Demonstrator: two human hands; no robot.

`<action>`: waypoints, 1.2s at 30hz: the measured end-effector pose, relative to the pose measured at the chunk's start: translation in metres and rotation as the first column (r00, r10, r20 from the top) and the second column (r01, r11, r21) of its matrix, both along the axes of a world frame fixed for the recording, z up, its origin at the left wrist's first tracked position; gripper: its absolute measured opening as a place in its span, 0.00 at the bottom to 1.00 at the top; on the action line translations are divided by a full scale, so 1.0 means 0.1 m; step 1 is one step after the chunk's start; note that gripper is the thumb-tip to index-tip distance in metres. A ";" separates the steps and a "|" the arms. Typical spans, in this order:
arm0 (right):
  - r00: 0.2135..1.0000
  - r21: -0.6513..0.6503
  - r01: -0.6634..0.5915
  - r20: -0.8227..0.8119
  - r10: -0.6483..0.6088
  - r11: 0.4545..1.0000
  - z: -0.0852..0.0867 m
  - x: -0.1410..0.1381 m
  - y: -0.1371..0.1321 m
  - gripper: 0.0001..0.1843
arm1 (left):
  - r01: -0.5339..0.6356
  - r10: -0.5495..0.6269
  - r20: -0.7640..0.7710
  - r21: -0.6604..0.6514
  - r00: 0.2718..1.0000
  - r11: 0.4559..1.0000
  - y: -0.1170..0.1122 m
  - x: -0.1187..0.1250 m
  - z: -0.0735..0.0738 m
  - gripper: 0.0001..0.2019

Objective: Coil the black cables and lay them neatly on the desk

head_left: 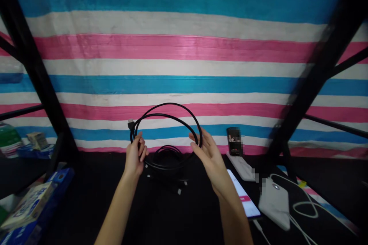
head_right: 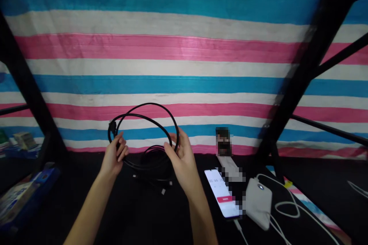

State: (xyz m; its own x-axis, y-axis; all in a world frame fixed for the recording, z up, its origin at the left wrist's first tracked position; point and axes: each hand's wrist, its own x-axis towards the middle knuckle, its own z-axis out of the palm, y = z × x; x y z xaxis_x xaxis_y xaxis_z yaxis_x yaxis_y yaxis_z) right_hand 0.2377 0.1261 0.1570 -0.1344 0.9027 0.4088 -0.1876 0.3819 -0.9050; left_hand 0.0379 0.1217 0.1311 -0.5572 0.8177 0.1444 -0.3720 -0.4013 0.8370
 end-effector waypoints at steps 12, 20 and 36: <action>0.845 0.359 -0.087 0.521 -0.122 0.929 -0.04 -0.13 -0.09 0.34 | -0.534 0.312 -0.869 0.067 0.385 0.843 -0.55 0.21 0.20 0.12; 0.912 0.016 -0.274 0.321 0.254 0.962 -0.12 -0.24 0.08 0.16 | -0.229 0.074 -0.847 -0.057 0.527 0.972 -0.43 0.22 0.20 0.20; 0.882 0.126 -0.183 0.459 0.106 0.975 -0.12 -0.28 0.10 0.10 | 0.118 -0.385 -0.870 -0.366 0.308 0.923 -0.39 0.06 0.18 0.07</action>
